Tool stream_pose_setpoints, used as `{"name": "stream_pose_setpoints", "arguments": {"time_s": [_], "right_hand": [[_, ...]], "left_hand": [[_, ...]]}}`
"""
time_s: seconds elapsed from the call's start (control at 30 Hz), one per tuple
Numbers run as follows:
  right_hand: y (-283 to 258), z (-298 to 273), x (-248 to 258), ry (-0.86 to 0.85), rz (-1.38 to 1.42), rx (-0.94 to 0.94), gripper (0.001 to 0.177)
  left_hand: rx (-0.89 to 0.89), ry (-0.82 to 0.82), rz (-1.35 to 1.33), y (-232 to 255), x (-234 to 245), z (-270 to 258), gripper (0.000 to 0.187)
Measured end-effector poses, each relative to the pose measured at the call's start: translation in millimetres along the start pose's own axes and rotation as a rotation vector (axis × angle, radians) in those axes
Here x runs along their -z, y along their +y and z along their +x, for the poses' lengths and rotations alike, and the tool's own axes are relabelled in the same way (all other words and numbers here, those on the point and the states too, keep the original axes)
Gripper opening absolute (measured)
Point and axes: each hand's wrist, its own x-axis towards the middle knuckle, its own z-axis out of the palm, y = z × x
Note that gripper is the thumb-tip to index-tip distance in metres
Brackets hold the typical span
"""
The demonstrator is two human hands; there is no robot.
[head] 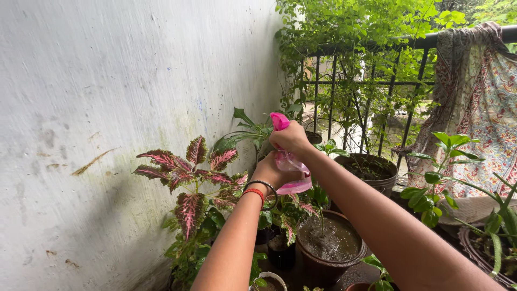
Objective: The person sprays water onto potted plants on a balcony using a pink spray bottle, moving between several containers.
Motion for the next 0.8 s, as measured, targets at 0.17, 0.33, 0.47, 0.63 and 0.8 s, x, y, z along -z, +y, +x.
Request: {"name": "stream_pose_setpoints", "arguments": {"time_s": [0.17,0.33,0.47,0.63,0.8], "right_hand": [[-8,6,5,-0.012,0.020,-0.066,0.011],[-9,2,8,-0.069,0.195,0.018,0.007],[-12,3,15,-0.044,0.044,-0.035,0.012],[5,7,24,-0.200,0.155,-0.060,0.008],[28,11,36,-0.272,0.151,-0.045,0.008]], "left_hand": [[-0.108,-0.024,-0.083,-1,1,10,0.059],[-0.175,-0.046,-0.039,0,1,13,0.060],[-0.121,0.005,-0.100,7,-5,10,0.068],[-0.261,-0.063,-0.040,0,-29,24,0.063],[-0.252,-0.174,0.022,-4,-55,40,0.047]]}}
